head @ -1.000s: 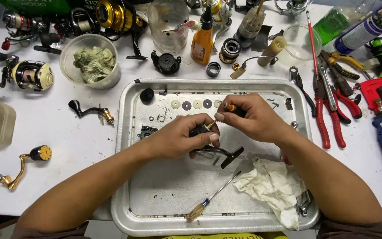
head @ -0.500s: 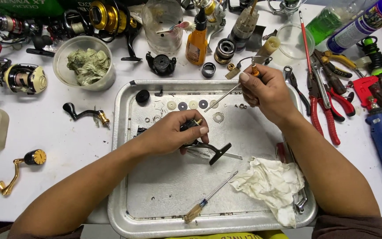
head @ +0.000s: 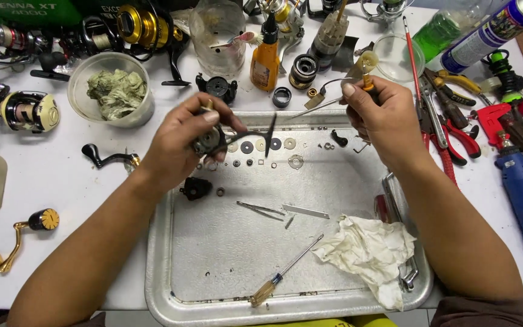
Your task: Disassembling and reassembling a fishing reel to clean and maintain its internal components.
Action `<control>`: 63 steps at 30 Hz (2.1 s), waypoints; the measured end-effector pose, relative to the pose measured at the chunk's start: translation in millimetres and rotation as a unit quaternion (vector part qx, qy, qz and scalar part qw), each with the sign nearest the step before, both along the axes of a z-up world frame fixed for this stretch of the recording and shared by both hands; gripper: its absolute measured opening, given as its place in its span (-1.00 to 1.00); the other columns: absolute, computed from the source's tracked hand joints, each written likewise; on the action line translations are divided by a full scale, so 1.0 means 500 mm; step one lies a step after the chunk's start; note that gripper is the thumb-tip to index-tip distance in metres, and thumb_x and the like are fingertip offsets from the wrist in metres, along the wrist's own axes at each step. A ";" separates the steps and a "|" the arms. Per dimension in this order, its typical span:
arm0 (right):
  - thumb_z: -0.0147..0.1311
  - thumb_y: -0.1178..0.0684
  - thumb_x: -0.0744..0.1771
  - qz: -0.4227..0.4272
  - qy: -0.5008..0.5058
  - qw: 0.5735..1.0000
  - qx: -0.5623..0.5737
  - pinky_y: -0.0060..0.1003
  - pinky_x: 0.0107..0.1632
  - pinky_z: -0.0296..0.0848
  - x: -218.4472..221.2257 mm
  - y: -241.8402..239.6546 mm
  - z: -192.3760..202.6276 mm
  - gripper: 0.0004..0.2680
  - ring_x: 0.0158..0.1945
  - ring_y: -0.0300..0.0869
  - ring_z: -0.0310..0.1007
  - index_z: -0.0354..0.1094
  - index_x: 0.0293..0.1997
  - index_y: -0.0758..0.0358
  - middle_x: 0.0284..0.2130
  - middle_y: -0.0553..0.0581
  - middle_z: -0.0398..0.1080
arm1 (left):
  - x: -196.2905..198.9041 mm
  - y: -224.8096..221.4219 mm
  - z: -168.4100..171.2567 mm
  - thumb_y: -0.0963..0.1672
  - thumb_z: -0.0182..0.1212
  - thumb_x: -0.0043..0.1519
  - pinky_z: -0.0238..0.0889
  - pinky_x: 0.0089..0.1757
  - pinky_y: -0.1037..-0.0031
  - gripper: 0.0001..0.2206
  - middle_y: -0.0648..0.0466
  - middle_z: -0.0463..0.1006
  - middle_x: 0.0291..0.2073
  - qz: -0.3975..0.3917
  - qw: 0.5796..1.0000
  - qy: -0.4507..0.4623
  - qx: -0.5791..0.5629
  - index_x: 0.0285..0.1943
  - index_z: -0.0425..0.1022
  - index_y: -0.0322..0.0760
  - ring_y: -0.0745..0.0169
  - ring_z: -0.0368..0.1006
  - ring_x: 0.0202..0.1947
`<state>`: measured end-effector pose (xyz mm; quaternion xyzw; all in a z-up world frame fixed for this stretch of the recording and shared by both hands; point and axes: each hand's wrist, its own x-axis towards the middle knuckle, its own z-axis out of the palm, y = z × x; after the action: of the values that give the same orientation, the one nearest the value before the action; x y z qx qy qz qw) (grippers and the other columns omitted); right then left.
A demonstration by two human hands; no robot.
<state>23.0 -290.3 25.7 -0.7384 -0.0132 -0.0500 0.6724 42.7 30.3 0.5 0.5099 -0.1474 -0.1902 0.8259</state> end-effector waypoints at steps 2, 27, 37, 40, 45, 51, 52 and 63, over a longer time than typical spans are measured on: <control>0.10 0.14 0.44 -0.002 0.013 0.999 -0.032 -0.53 -0.63 0.08 -0.019 0.005 0.016 -0.86 -0.68 -0.37 0.05 0.35 -0.26 0.36 -0.71 0.10 0.16 | 0.001 0.006 0.001 -0.11 0.14 0.27 0.39 -0.50 0.56 -0.72 -0.24 0.59 -0.08 0.022 1.000 0.000 -0.012 0.11 0.33 -0.31 0.18 0.57 -0.45; 0.28 0.14 0.27 0.139 0.064 0.930 -0.334 -0.09 -0.25 0.50 -0.120 0.126 -0.064 -0.89 -0.33 0.14 0.63 0.57 -0.17 0.25 -0.40 0.30 0.61 | -0.028 -0.029 -0.018 -0.32 -0.08 0.02 0.58 0.01 0.08 -0.48 -0.36 0.42 0.24 0.020 0.980 0.096 -0.172 0.23 0.11 -0.23 -0.20 0.60 -0.06; 0.26 0.11 0.26 0.176 -0.001 0.864 -0.472 -0.05 -0.16 0.57 -0.123 0.107 -0.087 -0.81 -0.19 0.12 0.64 0.52 -0.06 0.20 -0.32 0.23 0.61 | -0.056 -0.049 -0.018 -0.33 -0.14 -0.10 0.58 -0.01 0.06 -0.34 -0.28 0.42 0.26 -0.035 0.980 0.089 -0.172 0.31 0.09 -0.23 -0.21 0.59 -0.05; 0.26 0.09 0.27 0.171 -0.006 0.863 -0.475 -0.02 -0.16 0.58 -0.128 0.101 -0.101 -0.81 -0.18 0.12 0.64 0.51 -0.05 0.17 -0.30 0.21 0.61 | -0.058 -0.052 -0.022 -0.31 -0.12 -0.08 0.57 0.01 0.05 -0.34 -0.29 0.40 0.28 -0.051 0.981 0.075 -0.174 0.33 0.10 -0.24 -0.22 0.57 -0.03; 0.24 0.10 0.29 0.119 -0.064 0.914 -0.384 -0.05 -0.30 0.56 -0.131 0.096 -0.067 -0.84 -0.35 0.17 0.62 0.52 -0.11 0.28 -0.45 0.31 0.57 | -0.060 -0.053 -0.031 -0.26 -0.09 -0.02 0.52 0.08 0.06 -0.31 -0.20 0.37 0.32 -0.067 0.985 0.064 -0.145 0.43 0.07 -0.25 -0.16 0.54 0.05; 0.03 0.01 0.40 0.061 -0.134 0.935 -0.323 -0.24 -0.44 0.44 -0.121 0.094 -0.023 -0.87 -0.56 -0.05 0.45 0.50 -0.14 0.15 -0.61 0.11 0.45 | -0.070 -0.070 -0.042 -0.10 -0.05 0.26 0.44 0.15 0.11 -0.37 -0.13 0.25 0.41 -0.085 0.987 0.052 -0.129 0.57 -0.02 -0.22 -0.04 0.47 0.16; 0.03 0.01 0.40 0.060 -0.134 0.935 -0.322 -0.24 -0.44 0.44 -0.119 0.099 -0.016 -0.87 -0.56 -0.05 0.45 0.50 -0.14 0.15 -0.61 0.11 0.45 | -0.072 -0.070 -0.041 -0.10 -0.05 0.26 0.44 0.15 0.11 -0.37 -0.13 0.25 0.41 -0.085 0.987 0.052 -0.129 0.57 -0.02 -0.22 -0.04 0.47 0.16; 0.22 0.15 0.30 0.155 -0.199 0.904 -0.346 -0.05 -0.38 0.46 -0.080 0.144 0.067 -0.85 -0.43 0.19 0.53 0.50 -0.06 0.26 -0.55 0.28 0.47 | -0.081 -0.066 -0.048 -0.09 -0.11 0.39 0.56 -0.13 0.26 -0.37 -0.32 0.39 0.22 -0.165 0.980 -0.105 0.034 0.61 -0.31 -0.23 0.00 0.51 -0.07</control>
<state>-16.9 -218.4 59.1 -0.8878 -0.2778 -0.0837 0.3571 1.9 -2.7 -23.6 0.5237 -0.3084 -0.2745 0.7451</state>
